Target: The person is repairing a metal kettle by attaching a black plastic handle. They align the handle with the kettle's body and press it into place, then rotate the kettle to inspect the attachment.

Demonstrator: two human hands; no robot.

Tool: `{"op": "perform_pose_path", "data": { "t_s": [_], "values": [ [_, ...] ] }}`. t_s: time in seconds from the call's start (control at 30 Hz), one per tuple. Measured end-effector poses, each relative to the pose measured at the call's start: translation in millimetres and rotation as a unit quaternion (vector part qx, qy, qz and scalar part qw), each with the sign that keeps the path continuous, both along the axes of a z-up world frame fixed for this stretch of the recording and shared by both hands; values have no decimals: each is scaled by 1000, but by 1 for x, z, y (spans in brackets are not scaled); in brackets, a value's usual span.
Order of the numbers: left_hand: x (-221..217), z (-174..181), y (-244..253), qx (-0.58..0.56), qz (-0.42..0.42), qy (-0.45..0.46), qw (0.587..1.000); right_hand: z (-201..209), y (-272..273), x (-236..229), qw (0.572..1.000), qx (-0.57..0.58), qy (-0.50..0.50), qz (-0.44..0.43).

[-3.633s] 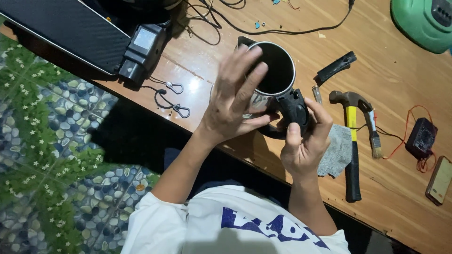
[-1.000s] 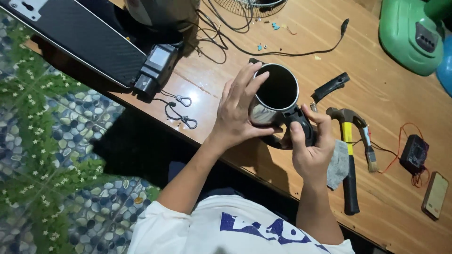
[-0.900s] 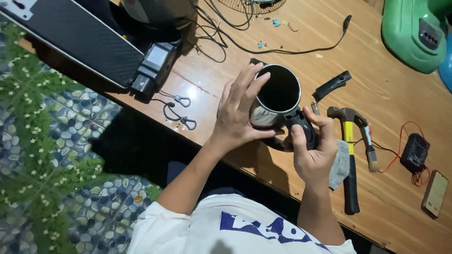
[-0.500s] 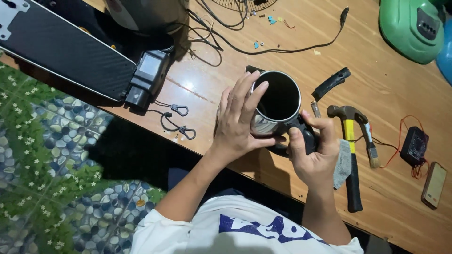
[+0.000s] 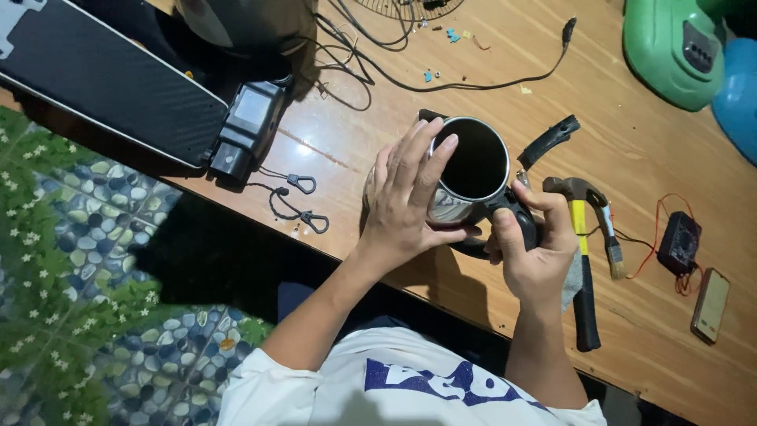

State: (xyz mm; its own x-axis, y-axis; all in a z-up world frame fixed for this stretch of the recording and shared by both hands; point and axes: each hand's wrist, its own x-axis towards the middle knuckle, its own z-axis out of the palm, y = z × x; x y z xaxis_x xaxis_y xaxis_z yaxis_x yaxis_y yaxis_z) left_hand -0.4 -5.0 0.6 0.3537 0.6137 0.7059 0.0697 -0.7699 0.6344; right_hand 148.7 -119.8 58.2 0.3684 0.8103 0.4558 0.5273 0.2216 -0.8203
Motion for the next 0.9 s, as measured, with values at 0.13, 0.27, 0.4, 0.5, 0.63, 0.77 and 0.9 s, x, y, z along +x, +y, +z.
{"op": "perform_pose_path", "data": {
  "t_s": [0.13, 0.27, 0.4, 0.5, 0.63, 0.77, 0.9],
  "values": [
    [1, -2, 0, -5, -3, -10, 1000, 10, -4, -3, 1000, -12, 14, 9],
    [2, -1, 0, -4, 0, -10, 1000, 18, -10, -6, 999, -34, -2, 32],
    [3, 1, 0, -7, -9, -20, 1000, 1, -11, 11, 995, -33, 30, 89],
    [0, 0, 0, -11, -7, -16, 1000, 8, -10, 0, 998, -30, -36, 38],
    [0, 0, 1, -11, -6, -17, 1000, 4, -7, -6, 997, -13, -81, 9],
    [2, -1, 0, -11, -5, -27, 1000, 8, -6, -8, 997, -5, -72, 8],
    [2, 0, 2, -11, -9, -35, 999, 20, -8, -2, 990, -22, -141, -2]
  ]
}}
